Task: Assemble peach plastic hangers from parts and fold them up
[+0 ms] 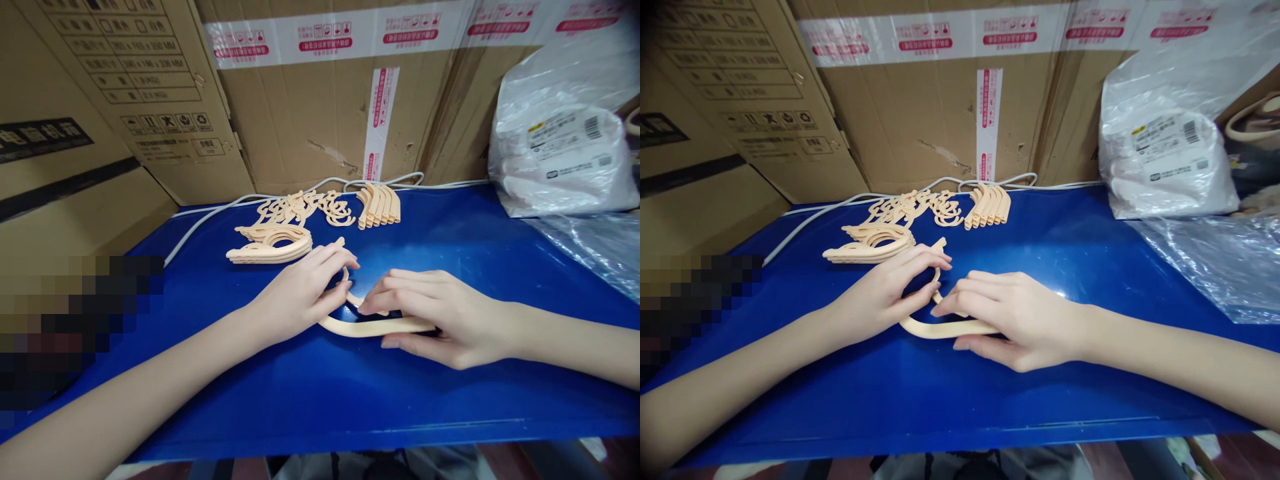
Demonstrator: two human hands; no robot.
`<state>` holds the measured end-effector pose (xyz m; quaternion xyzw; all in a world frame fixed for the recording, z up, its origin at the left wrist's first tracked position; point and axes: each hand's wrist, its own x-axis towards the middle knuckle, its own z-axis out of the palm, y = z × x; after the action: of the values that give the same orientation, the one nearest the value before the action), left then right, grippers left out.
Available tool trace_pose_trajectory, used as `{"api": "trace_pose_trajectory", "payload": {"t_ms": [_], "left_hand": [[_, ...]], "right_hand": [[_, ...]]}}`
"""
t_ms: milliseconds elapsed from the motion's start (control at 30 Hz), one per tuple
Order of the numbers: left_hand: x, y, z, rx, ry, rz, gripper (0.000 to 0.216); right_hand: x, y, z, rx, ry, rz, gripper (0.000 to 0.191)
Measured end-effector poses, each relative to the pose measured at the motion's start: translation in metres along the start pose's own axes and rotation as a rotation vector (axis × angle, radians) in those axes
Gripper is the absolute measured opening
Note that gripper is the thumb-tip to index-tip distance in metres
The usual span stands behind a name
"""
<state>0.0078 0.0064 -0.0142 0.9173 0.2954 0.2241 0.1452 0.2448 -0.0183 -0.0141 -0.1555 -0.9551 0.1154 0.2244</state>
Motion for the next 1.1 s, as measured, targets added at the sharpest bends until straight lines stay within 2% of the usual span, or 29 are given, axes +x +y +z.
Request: {"api": "trace_pose_trajectory", "payload": {"t_ms": [200, 400, 567, 733, 900, 1100], "left_hand": [[-0.001, 0.000, 0.000, -0.007, -0.001, -0.001, 0.021], [-0.002, 0.002, -0.001, -0.024, -0.016, -0.019, 0.021], [-0.002, 0.002, -0.001, -0.073, -0.064, -0.022, 0.021], [-0.001, 0.003, -0.001, -0.109, -0.090, -0.040, 0.019], [-0.001, 0.003, -0.001, -0.102, -0.095, -0.033, 0.019], [-0.003, 0.002, 0.000, -0.112, -0.088, -0.046, 0.019]], "right_hand": [[0.000, 0.001, -0.001, 0.153, 0.001, 0.105, 0.030], [0.001, 0.003, -0.002, 0.192, 0.006, 0.092, 0.027], [0.002, 0.005, -0.001, 0.211, 0.030, 0.175, 0.037], [0.005, 0.005, -0.003, 0.304, 0.039, 0.243, 0.028], [0.004, 0.009, -0.001, 0.169, 0.092, 0.228, 0.025], [0.001, 0.013, 0.003, 0.090, 0.081, 0.217, 0.027]]}}
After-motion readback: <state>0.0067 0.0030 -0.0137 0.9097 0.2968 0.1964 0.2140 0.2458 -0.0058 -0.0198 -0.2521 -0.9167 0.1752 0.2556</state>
